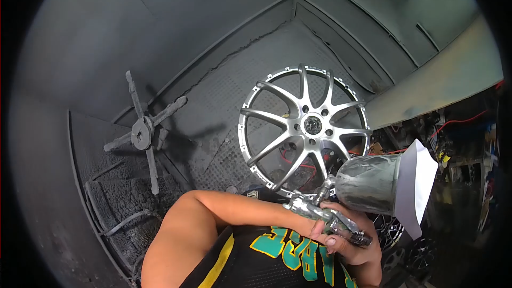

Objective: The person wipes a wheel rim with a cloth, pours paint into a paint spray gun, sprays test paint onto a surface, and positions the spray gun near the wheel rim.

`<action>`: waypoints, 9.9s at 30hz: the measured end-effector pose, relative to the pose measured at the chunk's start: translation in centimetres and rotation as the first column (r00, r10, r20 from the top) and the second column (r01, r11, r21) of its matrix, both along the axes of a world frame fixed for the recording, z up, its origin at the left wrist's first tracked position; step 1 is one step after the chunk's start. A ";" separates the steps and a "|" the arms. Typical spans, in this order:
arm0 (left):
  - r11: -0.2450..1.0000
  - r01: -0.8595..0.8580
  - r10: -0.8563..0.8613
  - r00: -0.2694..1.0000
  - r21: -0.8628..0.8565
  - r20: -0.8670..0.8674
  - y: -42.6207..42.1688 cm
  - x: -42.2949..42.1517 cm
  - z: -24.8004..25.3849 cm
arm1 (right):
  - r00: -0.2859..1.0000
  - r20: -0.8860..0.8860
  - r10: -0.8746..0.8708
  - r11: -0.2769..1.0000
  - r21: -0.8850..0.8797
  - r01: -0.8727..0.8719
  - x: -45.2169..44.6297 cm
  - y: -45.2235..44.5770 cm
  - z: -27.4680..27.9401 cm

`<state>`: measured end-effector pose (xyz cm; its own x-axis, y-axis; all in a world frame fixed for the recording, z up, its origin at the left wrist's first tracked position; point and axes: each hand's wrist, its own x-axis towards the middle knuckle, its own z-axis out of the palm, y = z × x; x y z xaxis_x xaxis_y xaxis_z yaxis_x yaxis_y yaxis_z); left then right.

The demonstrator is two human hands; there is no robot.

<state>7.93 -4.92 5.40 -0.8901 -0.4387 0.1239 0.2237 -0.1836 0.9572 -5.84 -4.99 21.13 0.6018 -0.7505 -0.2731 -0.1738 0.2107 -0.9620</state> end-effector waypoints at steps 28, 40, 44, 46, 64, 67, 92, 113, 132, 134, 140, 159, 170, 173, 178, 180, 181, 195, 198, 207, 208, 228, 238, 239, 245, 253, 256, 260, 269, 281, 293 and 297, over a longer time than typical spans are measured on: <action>0.255 -0.459 0.931 0.354 -0.851 0.089 -12.2 19.8 -6.9 | 0.930 0.029 -0.368 0.922 0.141 0.360 1.5 0.2 -3.5; 0.049 -0.751 0.981 -0.089 -0.659 0.175 -7.4 28.3 -15.3 | 0.959 -0.042 -0.279 0.935 0.217 0.281 1.5 -0.1 -3.1; 0.196 -0.980 0.871 0.191 0.035 0.454 -0.1 23.1 -19.5 | 0.994 -0.010 -0.113 0.966 0.232 0.112 0.6 -0.5 -2.9; 0.294 -0.952 0.838 0.301 0.088 0.456 2.6 17.5 -16.8 | 1.000 -0.001 -0.020 0.970 0.242 0.020 0.0 -0.4 -2.6; 0.248 -0.737 0.847 0.480 0.628 0.229 8.0 -1.5 -16.4 | 0.996 -0.082 -0.030 0.990 0.132 0.041 -8.4 2.6 -5.0; 0.299 -0.698 0.792 0.562 0.651 0.239 8.6 -1.6 -16.5 | 0.991 -0.101 -0.084 0.991 0.095 0.093 -8.7 3.0 -5.5; 0.335 -0.700 0.778 0.583 0.630 0.234 8.4 -1.0 -16.0 | 0.995 -0.058 -0.080 0.987 0.136 0.088 -8.7 1.5 -6.4; 0.363 -0.707 0.729 0.621 0.607 0.288 6.9 -0.6 -15.6 | 0.990 -0.066 -0.126 0.976 0.170 0.135 -9.4 1.6 -6.5; 0.615 -0.601 0.513 0.797 0.510 0.319 4.5 2.5 -14.2 | 0.621 -0.128 -0.774 0.632 -0.096 0.769 -16.3 4.4 -7.9; 0.647 -0.545 0.459 0.837 0.534 0.299 3.8 2.8 -15.2 | 0.596 -0.126 -0.793 0.607 -0.092 0.789 -16.3 4.7 -7.8; 0.598 -0.509 0.388 0.860 0.619 0.333 2.7 3.9 -16.1 | 0.657 -0.035 -0.753 0.658 0.006 0.753 -15.2 4.1 -7.3; 0.802 -0.406 0.156 0.850 0.437 0.502 0.5 10.0 -13.9 | 0.599 -0.013 -0.801 0.599 -0.008 0.801 -13.1 1.6 -7.0; 0.854 -0.423 0.181 0.787 0.303 0.590 0.4 10.1 -14.5 | 0.633 0.067 -0.771 0.637 0.067 0.768 -12.8 0.7 -7.5; 0.848 -0.410 0.141 0.786 0.337 0.602 0.2 10.3 -14.5 | 0.612 0.038 -0.790 0.613 0.042 0.789 -13.1 0.4 -7.5; 0.895 -0.350 0.138 0.807 0.277 0.575 -0.5 10.3 -14.1 | 0.567 0.033 -0.823 0.568 0.042 0.822 -13.4 -0.4 -7.7; 0.906 -0.349 0.144 0.785 0.238 0.602 -0.6 10.2 -14.0 | 0.549 0.027 -0.835 0.549 0.012 0.836 -13.3 -0.5 -8.0; 0.907 -0.347 0.141 0.784 0.238 0.605 -0.6 10.4 -14.0 | 0.546 0.028 -0.837 0.547 0.016 0.837 -13.2 -0.5 -8.0; 0.948 -0.261 0.126 0.832 0.181 0.540 -0.7 11.2 -16.1 | 0.600 0.061 -0.798 0.602 0.119 0.789 -12.4 -0.4 -7.8; 0.960 -0.253 0.152 0.828 0.117 0.540 -0.8 11.1 -16.0 | 0.578 0.073 -0.813 0.582 0.087 0.808 -12.6 -0.7 -8.0; 0.974 -0.201 0.100 0.795 0.103 0.598 -1.6 10.8 -14.3 | 0.525 0.040 -0.850 0.527 0.040 0.849 -13.9 -1.2 -8.8; 0.975 -0.200 0.101 0.795 0.101 0.599 -1.5 10.7 -14.0 | 0.510 0.036 -0.860 0.511 0.030 0.859 -13.9 -1.1 -8.9; 0.975 -0.214 0.140 0.790 0.055 0.597 -1.4 10.6 -14.0 | 0.601 0.054 -0.797 0.598 0.205 0.775 -12.8 -0.4 -7.8; 0.974 -0.218 0.136 0.780 0.061 0.610 -1.4 10.8 -14.0 | 0.528 0.011 -0.849 0.527 0.072 0.847 -13.5 -1.0 -9.1; 0.979 -0.198 0.133 0.783 0.041 0.608 -1.5 10.9 -14.2 | 0.524 -0.007 -0.852 0.523 0.052 0.851 -13.6 -1.1 -9.3; 0.982 -0.186 0.126 0.781 0.035 0.611 -1.3 11.0 -14.5 | 0.518 -0.018 -0.855 0.517 0.032 0.855 -13.4 -0.9 -9.7; 0.986 -0.070 0.153 0.754 -0.153 0.638 -1.8 11.2 -14.4 | 0.544 -0.003 -0.839 0.542 0.069 0.837 -13.2 -0.8 -9.4; 0.991 -0.131 0.121 0.767 -0.031 0.630 -1.7 11.3 -14.5 | 0.519 -0.044 -0.853 0.519 0.017 0.855 -13.1 -1.2 -9.7; 0.988 -0.156 0.114 0.792 0.018 0.600 -1.6 11.3 -14.7 | 0.526 -0.004 -0.851 0.525 0.030 0.850 -12.9 -1.1 -9.4; 0.987 -0.161 0.109 0.780 0.029 0.616 -2.0 10.7 -13.7 | 0.621 0.017 -0.783 0.614 0.176 0.769 -12.1 -0.7 -7.7; 0.986 -0.159 0.093 0.761 0.045 0.642 -1.8 11.3 -14.6 | 0.545 -0.018 -0.838 0.544 0.054 0.837 -12.2 -1.3 -8.5; 0.981 -0.178 0.091 0.768 0.075 0.635 -2.1 11.2 -14.3 | 0.612 0.031 -0.791 0.607 0.177 0.775 -11.9 -1.0 -8.1; 0.981 -0.183 0.096 0.760 0.071 0.643 -2.2 11.0 -13.9 | 0.594 0.025 -0.804 0.593 0.107 0.798 -12.1 -1.4 -8.5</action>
<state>18.97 -7.12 -8.55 -0.6733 -0.5365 -0.5087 -0.3933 -0.3227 0.8609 -17.96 -6.40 12.59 -0.2142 -0.9171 -0.3363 0.1617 0.3063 -0.9381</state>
